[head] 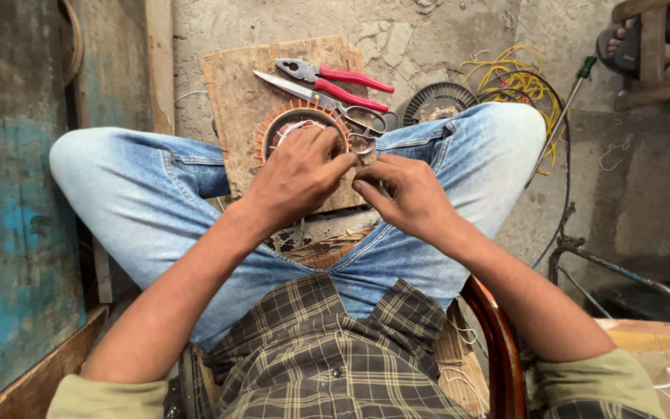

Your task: The person sits cross-legged and winds white wire into the slots of an orange motor stator resting on their lap. They use a green-handled screwdriver to press the wire into the slots and continue winding by hand.

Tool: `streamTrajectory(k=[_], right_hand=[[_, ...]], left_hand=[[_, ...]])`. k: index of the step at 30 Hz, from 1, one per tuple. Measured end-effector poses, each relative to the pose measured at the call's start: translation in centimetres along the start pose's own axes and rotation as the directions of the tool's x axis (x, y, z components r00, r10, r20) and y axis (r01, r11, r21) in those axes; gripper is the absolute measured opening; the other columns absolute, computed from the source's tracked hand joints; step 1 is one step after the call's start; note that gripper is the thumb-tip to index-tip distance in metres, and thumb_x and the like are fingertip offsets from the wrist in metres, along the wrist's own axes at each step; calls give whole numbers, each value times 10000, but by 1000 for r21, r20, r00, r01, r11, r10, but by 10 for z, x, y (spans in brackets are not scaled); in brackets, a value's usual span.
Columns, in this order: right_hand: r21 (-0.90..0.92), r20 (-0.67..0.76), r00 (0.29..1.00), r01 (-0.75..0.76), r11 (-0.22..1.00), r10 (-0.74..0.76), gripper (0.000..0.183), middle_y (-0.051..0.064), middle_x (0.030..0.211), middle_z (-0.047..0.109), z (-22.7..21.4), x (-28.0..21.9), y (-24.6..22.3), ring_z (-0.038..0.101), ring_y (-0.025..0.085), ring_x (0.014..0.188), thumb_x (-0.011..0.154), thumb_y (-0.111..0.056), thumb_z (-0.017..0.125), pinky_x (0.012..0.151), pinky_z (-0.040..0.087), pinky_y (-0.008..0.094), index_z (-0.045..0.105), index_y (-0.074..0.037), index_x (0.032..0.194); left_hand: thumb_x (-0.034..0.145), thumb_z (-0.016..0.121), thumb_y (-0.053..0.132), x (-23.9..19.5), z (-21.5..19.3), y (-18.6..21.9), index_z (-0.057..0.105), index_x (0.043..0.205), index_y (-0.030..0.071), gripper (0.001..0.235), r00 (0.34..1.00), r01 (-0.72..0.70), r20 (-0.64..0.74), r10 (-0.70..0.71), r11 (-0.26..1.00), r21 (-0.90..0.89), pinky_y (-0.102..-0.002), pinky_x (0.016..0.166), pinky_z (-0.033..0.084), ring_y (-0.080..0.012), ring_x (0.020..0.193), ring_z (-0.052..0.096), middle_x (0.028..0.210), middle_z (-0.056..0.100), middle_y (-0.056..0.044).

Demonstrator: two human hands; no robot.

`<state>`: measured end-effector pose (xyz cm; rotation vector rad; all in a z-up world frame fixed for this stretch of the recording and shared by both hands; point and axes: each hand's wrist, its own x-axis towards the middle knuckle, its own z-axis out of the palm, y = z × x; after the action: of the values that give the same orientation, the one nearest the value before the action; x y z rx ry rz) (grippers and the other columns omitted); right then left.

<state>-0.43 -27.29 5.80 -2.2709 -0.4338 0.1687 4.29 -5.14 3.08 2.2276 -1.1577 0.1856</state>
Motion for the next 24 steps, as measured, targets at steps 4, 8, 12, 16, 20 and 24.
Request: streamTrajectory(k=[4,8,12,16,20,24], right_hand=[[31,-16,998,54,998,-54,145,140,883,688,4,1,3,675,321,751,929,-151,748,663,521,397,724,-40,1019],[31,8,999,35,999,-36,151,143,863,687,5,2,6,675,323,741,923,-153,752,656,521,397,730,-41,1021],[21,6,999,45,999,-45,132,134,850,684,5,5,4,681,305,735,930,-148,752,651,522,388,724,-43,1006],[56,-27,997,75,996,-74,145,141,884,687,4,2,3,679,306,748,929,-134,752,654,528,381,720,-34,1029],[21,-27,996,89,996,-89,137,128,855,686,3,4,0,682,290,726,908,-120,771,638,524,379,724,-36,1005],[-24,-81,983,164,986,-165,120,117,862,680,3,3,-2,676,289,748,910,-99,779,643,520,381,715,-37,989]], left_hand=[[935,715,100,-3,-4,3,693,1227,44,298,997,78,-21,-78,997,-11,-441,804,479,-297,934,568,993,563,-139],[864,749,143,-5,-9,12,652,999,63,185,993,111,-41,-109,993,41,-453,821,494,-321,937,591,967,563,-127],[833,754,146,-3,-20,11,645,945,49,184,990,141,19,-141,990,17,-444,801,509,-309,886,616,918,592,-118],[871,745,145,-4,-29,4,659,913,21,156,982,187,9,-187,973,-139,-433,727,531,-307,792,644,869,633,-132],[938,718,111,-3,-28,1,709,1021,9,132,980,173,-72,-187,970,-170,-442,704,529,-333,825,665,920,665,-126],[888,658,23,-10,-27,2,703,1112,-9,231,992,123,-10,-122,989,77,-407,812,523,-299,921,654,975,648,-117]])
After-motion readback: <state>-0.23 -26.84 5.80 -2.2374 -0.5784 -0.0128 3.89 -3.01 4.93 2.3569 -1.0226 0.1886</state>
